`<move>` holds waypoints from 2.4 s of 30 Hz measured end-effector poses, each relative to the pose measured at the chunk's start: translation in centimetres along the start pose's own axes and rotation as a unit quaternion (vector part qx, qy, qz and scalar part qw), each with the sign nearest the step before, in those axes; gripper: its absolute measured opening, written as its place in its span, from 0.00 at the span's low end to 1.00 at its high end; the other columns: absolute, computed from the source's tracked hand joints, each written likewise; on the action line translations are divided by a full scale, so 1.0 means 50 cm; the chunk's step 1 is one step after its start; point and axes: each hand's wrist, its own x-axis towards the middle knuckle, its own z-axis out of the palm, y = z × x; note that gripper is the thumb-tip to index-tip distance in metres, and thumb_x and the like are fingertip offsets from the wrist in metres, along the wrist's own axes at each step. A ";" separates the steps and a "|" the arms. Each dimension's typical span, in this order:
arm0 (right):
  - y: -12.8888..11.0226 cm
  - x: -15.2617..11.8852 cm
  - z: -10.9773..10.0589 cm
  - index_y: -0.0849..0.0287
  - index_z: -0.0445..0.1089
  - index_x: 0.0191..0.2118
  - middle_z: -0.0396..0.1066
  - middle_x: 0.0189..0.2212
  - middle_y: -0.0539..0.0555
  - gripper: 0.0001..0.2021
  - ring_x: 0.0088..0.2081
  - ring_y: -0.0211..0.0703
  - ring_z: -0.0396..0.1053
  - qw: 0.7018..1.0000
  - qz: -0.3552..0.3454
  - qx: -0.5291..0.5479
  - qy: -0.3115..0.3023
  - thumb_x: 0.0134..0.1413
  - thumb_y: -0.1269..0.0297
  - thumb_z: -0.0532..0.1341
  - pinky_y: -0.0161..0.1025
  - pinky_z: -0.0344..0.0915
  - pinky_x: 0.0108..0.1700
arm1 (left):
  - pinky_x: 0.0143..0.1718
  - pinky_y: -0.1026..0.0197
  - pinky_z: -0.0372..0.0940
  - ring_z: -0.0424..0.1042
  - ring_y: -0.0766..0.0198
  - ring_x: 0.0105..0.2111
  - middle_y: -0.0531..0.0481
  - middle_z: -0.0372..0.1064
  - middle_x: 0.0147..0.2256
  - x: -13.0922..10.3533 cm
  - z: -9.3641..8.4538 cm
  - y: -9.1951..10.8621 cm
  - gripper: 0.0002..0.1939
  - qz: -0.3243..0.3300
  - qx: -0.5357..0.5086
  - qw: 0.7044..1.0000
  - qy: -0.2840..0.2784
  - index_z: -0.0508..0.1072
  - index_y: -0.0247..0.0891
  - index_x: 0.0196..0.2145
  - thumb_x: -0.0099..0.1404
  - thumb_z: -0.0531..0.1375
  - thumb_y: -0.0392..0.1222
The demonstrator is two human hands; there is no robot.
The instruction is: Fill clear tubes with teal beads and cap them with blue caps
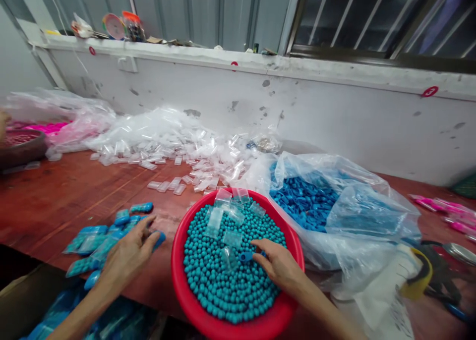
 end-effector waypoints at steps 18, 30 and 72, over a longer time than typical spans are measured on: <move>-0.006 0.020 -0.037 0.57 0.64 0.42 0.68 0.38 0.56 0.11 0.38 0.46 0.68 0.953 0.081 -0.280 -0.082 0.52 0.62 0.57 0.36 0.60 0.34 | 0.40 0.51 0.59 0.63 0.50 0.42 0.37 0.66 0.39 -0.017 0.210 0.263 0.12 0.309 0.102 0.893 -0.309 0.66 0.31 0.39 0.58 0.47 0.31; -0.011 0.052 0.033 0.60 0.70 0.34 0.73 0.32 0.59 0.11 0.36 0.49 0.70 0.969 0.092 -0.208 -0.095 0.54 0.60 0.54 0.38 0.61 0.34 | 0.36 0.54 0.61 0.69 0.49 0.39 0.39 0.70 0.37 -0.013 0.206 0.258 0.20 0.219 0.098 0.906 -0.350 0.62 0.34 0.43 0.49 0.55 0.33; -0.003 0.037 -0.019 0.62 0.61 0.51 0.67 0.43 0.59 0.17 0.46 0.44 0.64 0.997 0.028 -0.023 0.066 0.58 0.68 0.45 0.39 0.60 0.46 | 0.22 0.64 0.63 0.64 0.67 0.24 0.56 0.60 0.24 -0.025 0.207 0.289 0.21 -0.154 -0.518 0.714 -0.445 0.62 0.36 0.36 0.45 0.62 0.46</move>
